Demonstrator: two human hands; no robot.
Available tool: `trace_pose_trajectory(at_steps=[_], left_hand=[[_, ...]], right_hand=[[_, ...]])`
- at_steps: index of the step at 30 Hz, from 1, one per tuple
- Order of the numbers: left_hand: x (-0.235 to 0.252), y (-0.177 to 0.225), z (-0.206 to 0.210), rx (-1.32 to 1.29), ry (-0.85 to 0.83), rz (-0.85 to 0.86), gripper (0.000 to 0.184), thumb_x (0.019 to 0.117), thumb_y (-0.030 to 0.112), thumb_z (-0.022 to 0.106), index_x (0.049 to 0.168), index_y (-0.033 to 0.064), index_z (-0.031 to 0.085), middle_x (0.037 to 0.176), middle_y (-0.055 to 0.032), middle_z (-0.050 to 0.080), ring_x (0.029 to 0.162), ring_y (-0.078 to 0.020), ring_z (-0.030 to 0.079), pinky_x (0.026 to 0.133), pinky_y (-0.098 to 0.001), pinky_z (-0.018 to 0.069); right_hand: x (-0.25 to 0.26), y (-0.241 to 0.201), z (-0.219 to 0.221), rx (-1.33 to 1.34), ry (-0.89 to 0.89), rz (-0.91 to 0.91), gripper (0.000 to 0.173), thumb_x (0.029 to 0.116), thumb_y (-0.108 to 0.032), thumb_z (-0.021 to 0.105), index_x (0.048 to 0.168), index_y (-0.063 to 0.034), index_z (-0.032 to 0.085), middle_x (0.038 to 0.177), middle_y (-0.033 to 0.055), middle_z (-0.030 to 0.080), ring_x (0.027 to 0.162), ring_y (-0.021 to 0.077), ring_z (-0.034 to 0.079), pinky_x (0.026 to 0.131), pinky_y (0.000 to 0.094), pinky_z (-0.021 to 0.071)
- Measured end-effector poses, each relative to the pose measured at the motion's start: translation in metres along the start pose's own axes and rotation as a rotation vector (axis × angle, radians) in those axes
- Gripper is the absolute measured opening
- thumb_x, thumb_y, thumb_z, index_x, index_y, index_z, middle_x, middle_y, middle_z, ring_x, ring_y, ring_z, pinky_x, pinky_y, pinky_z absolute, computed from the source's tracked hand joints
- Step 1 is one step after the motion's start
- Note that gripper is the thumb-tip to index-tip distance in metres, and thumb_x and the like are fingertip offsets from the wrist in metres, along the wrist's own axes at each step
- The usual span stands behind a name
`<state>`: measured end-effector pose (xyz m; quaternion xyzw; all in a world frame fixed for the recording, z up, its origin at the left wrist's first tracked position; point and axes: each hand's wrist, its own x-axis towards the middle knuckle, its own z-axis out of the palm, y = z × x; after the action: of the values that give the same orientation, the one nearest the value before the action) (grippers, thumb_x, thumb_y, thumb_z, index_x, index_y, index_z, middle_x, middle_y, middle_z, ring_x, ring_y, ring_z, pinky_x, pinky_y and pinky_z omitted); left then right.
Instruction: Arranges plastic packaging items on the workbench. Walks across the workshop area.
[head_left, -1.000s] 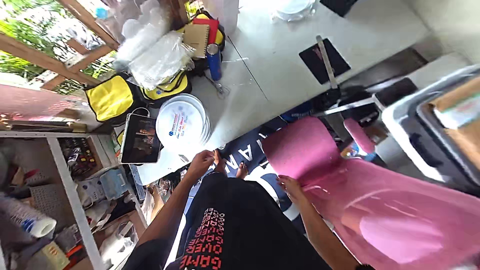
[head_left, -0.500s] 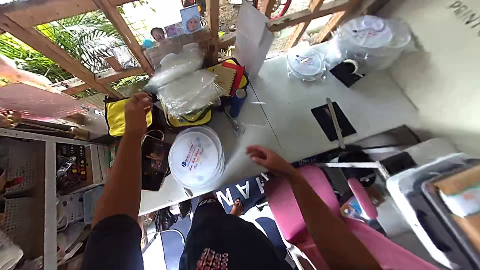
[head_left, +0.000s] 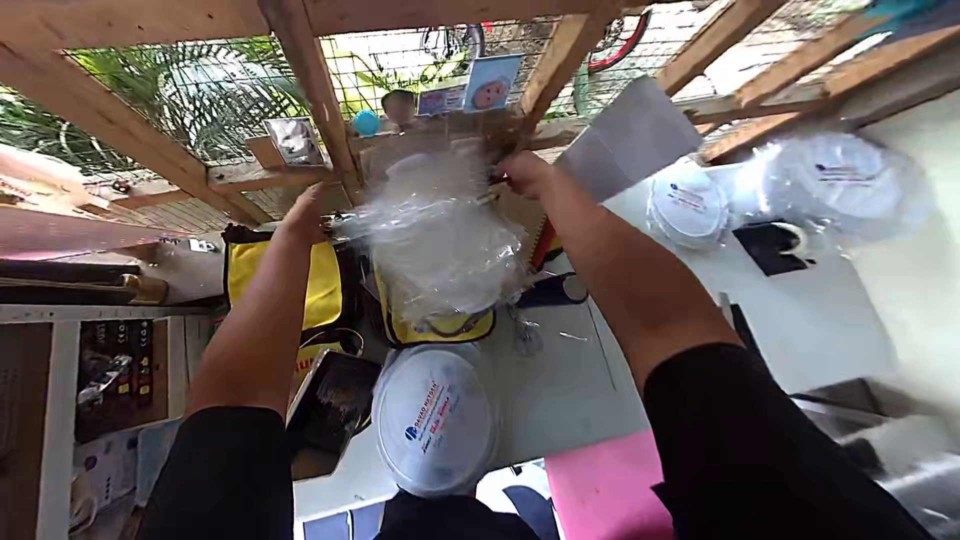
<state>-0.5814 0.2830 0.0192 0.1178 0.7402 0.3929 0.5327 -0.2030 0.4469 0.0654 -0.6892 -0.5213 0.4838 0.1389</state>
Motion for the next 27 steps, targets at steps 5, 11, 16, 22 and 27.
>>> trace_pose_trajectory(at_steps=[5, 11, 16, 22, 27], left_hand=[[0.026, 0.019, -0.001, 0.035, -0.064, -0.053, 0.064, 0.1018, 0.050, 0.051, 0.155, 0.0168, 0.036, 0.153, -0.0244, 0.041, 0.130, -0.0420, 0.051, 0.097, -0.0610, 0.0488], [0.022, 0.018, 0.018, 0.045, -0.178, -0.116, 0.063, 0.1031, 0.053, 0.045, 0.150, 0.0109, 0.043, 0.139, -0.0225, 0.052, 0.117, -0.0342, 0.057, 0.093, -0.0532, 0.0507], [0.005, 0.021, 0.044, 0.223, -0.274, 0.047, 0.055, 0.1044, 0.054, 0.045, 0.141, 0.0136, 0.055, 0.132, -0.0155, 0.061, 0.115, -0.0279, 0.060, 0.092, -0.0536, 0.0507], [0.020, 0.009, 0.061, 0.534, -0.246, 0.102, 0.058, 0.0923, 0.048, 0.068, 0.129, 0.0025, 0.064, 0.124, -0.0231, 0.066, 0.115, -0.0353, 0.063, 0.097, -0.0606, 0.0502], [-0.001, -0.003, 0.060, 0.549, -0.258, 0.220, 0.043, 0.0874, 0.025, 0.076, 0.119, -0.0027, 0.066, 0.112, -0.0229, 0.069, 0.103, -0.0354, 0.067, 0.091, -0.0590, 0.0529]], right_hand=[[0.043, 0.004, 0.012, 0.706, -0.080, 0.268, 0.046, 0.1051, -0.038, 0.046, 0.145, -0.0159, 0.042, 0.135, 0.0112, 0.055, 0.117, 0.0251, 0.058, 0.091, 0.0477, 0.0535], [0.052, 0.017, 0.038, 0.312, -0.037, -0.005, 0.046, 0.1075, -0.030, 0.048, 0.147, -0.0071, 0.046, 0.139, 0.0140, 0.057, 0.120, 0.0212, 0.059, 0.097, 0.0419, 0.0530], [0.059, 0.005, 0.045, -0.076, -0.009, -0.078, 0.051, 0.1086, -0.033, 0.047, 0.147, 0.0006, 0.048, 0.151, 0.0231, 0.049, 0.139, 0.0349, 0.048, 0.113, 0.0543, 0.0418], [0.052, 0.009, 0.048, -0.026, -0.106, 0.021, 0.049, 0.1063, -0.041, 0.047, 0.140, -0.0071, 0.054, 0.125, 0.0151, 0.062, 0.107, 0.0239, 0.062, 0.089, 0.0467, 0.0536], [0.015, 0.010, 0.036, -0.101, -0.165, -0.057, 0.044, 0.1070, -0.033, 0.053, 0.143, -0.0070, 0.053, 0.129, 0.0160, 0.062, 0.109, 0.0234, 0.063, 0.092, 0.0463, 0.0547]])
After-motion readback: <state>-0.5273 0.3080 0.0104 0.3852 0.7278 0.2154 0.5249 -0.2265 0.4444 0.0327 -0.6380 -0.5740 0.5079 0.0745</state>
